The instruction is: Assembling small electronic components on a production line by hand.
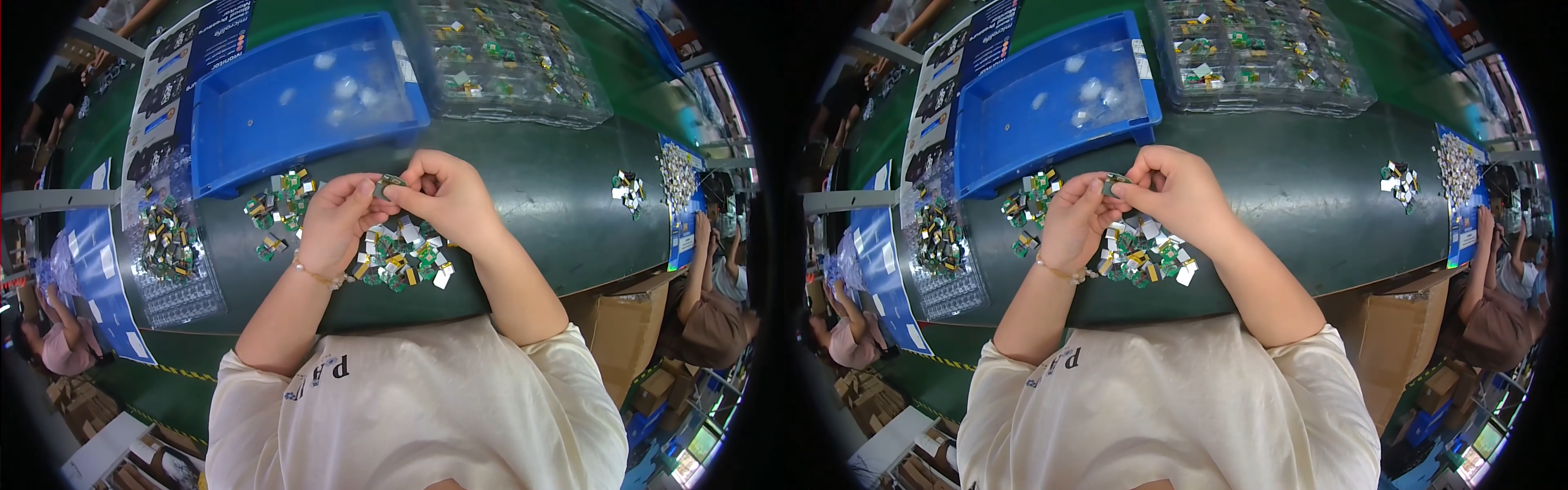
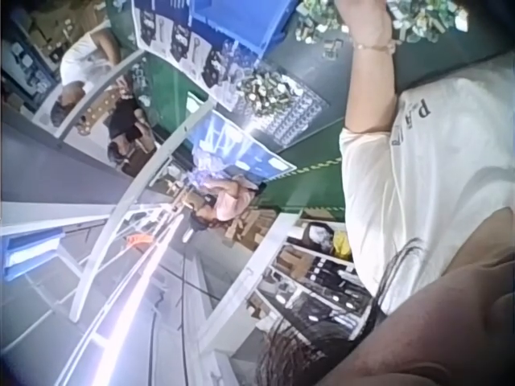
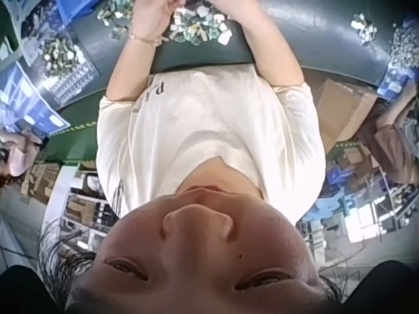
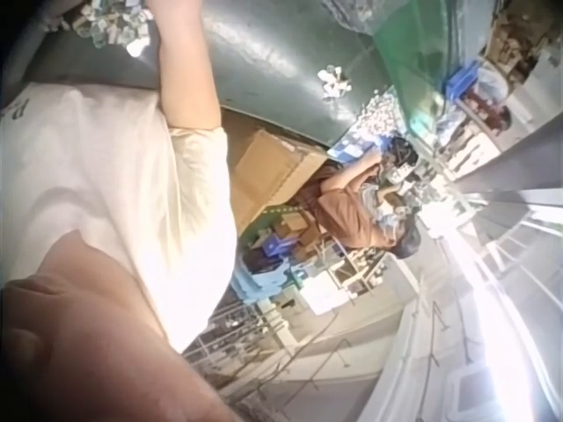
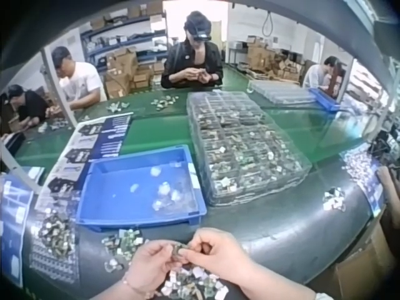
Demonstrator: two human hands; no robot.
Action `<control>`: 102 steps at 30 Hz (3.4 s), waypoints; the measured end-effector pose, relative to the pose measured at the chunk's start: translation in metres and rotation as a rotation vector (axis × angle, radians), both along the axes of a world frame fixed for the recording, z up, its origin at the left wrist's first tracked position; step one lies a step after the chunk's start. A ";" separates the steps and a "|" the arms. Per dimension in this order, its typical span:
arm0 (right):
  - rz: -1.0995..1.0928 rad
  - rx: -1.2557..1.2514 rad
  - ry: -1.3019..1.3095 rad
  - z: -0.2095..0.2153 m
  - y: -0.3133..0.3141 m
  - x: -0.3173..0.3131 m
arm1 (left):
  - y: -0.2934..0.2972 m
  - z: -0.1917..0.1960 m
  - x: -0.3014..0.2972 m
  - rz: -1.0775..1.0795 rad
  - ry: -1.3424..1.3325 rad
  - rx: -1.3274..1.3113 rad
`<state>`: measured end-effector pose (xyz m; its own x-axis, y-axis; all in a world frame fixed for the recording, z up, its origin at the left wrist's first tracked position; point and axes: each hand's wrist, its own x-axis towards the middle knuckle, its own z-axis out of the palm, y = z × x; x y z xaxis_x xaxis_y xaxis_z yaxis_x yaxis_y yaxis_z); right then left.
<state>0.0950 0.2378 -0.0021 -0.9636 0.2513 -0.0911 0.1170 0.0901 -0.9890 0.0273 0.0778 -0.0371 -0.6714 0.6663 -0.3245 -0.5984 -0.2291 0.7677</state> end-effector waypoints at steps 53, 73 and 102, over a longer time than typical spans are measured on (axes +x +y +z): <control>-0.147 0.675 0.434 -0.008 0.000 -0.003 | -0.002 0.007 0.002 0.066 0.243 -0.049; -0.055 0.670 0.443 -0.011 -0.006 -0.004 | 0.000 0.003 0.005 0.113 0.114 -0.042; -0.206 0.879 0.686 -0.010 -0.002 -0.005 | -0.001 0.003 0.005 0.042 -0.037 0.225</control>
<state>0.0904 0.2355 -0.0123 -0.6751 0.1270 0.7267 -0.3325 0.8270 -0.4534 0.0323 0.0767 -0.0345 -0.6907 0.6961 -0.1960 -0.6114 -0.4173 0.6724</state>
